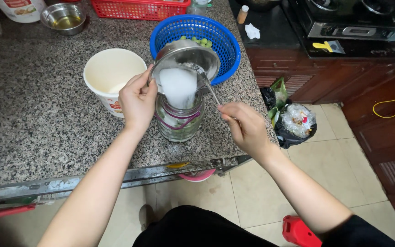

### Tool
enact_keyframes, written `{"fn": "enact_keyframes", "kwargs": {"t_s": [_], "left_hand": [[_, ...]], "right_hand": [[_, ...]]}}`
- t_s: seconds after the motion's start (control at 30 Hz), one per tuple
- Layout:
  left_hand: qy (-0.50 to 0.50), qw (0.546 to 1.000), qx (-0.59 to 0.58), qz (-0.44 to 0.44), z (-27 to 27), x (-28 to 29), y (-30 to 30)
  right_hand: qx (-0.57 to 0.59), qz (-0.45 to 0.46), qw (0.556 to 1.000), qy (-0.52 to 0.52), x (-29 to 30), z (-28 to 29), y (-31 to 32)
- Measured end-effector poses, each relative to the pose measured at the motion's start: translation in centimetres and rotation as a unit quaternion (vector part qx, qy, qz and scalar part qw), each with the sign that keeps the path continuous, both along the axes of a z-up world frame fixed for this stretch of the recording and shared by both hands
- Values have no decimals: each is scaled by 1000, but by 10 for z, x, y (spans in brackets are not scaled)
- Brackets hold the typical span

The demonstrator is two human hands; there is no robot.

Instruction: Layering green plums and sugar in a glass jar for preservation.

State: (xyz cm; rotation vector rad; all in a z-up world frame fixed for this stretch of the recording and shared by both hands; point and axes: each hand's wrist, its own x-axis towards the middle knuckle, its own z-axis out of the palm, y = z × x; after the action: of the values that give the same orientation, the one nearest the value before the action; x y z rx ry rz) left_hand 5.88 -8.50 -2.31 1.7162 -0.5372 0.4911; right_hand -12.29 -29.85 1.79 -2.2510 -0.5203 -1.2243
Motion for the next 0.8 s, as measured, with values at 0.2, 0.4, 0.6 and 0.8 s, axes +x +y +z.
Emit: {"fn": "enact_keyframes", "kwargs": {"t_s": [0.2, 0.4, 0.6, 0.8], "left_hand": [[-29, 1000, 1, 1, 2, -2, 1], [-64, 998, -5, 3, 1, -4, 2], [-134, 991, 0, 15, 7, -11, 1], [-209, 977, 22, 30, 13, -14, 0]], "right_hand": [[-7, -2, 1000, -11, -1, -7, 2], [-10, -7, 1000, -14, -3, -9, 3], [-3, 1, 1000, -10, -5, -10, 3], [-4, 3, 1000, -16, -5, -14, 0]]}}
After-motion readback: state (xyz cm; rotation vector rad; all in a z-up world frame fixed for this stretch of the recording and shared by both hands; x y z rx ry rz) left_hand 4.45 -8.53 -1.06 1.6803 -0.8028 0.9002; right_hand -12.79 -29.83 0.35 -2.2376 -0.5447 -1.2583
